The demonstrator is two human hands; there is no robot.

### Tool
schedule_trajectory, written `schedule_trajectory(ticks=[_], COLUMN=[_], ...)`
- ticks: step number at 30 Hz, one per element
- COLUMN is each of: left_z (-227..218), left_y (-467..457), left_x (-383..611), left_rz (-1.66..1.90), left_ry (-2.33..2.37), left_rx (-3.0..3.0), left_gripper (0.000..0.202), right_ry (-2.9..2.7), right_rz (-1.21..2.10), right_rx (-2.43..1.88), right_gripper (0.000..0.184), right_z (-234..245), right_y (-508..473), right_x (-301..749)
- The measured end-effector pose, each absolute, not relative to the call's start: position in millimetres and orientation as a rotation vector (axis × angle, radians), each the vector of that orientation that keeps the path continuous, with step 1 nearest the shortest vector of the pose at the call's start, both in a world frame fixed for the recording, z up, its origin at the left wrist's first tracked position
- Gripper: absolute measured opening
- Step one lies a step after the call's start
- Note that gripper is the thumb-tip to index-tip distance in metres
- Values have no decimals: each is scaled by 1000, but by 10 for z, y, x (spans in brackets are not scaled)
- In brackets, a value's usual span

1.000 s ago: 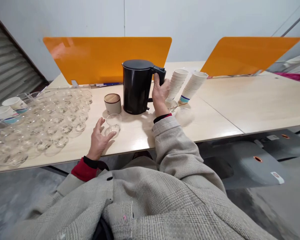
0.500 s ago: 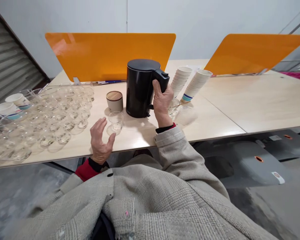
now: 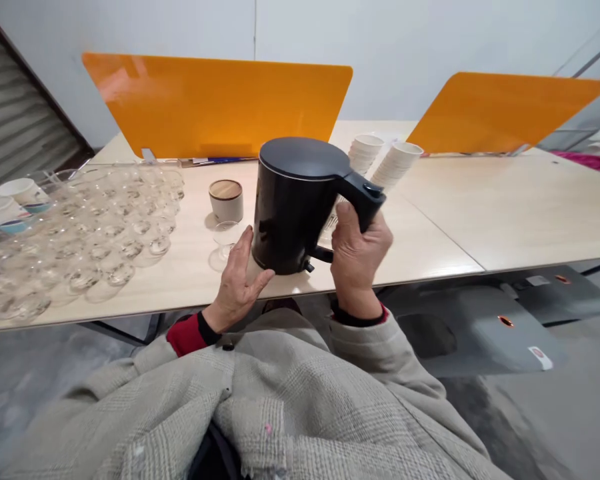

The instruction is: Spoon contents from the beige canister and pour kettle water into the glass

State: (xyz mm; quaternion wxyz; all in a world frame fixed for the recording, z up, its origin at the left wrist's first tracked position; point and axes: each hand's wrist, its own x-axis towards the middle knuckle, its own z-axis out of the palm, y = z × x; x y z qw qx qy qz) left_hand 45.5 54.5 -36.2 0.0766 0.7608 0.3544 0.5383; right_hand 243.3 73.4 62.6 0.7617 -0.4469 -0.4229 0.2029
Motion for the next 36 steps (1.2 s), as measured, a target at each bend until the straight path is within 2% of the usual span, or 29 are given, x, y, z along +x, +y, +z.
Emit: schedule_trajectory(ticks=[6,11,13,20,31,36], left_z=[-318,-213,-148,79,208,192], left_y=[574,543,486,130,-88,-65], left_x=[550,594,609,682,805,819], left_rz=[1460,1372,1350,1321,1225,1252], left_ry=[984,853,828,889,739,706], left_rx=[1987,1706,1644,1430,1081,1013], left_gripper=[97,122,126,118,99,103], right_ry=[-959,-1028,-1041,-1178,-1391,-1487], right_rz=[333,276,247,207,309,321], right_rx=[-939,-1010,-1029,-1184,-1327,-1333], right_gripper=[49,40,36,23,29,30], right_z=[726,820,879,1185,1666,1715], right_y=[298,48,-19,-124,-128,-63], right_x=[2508,2553,2552,2601,2439,2436])
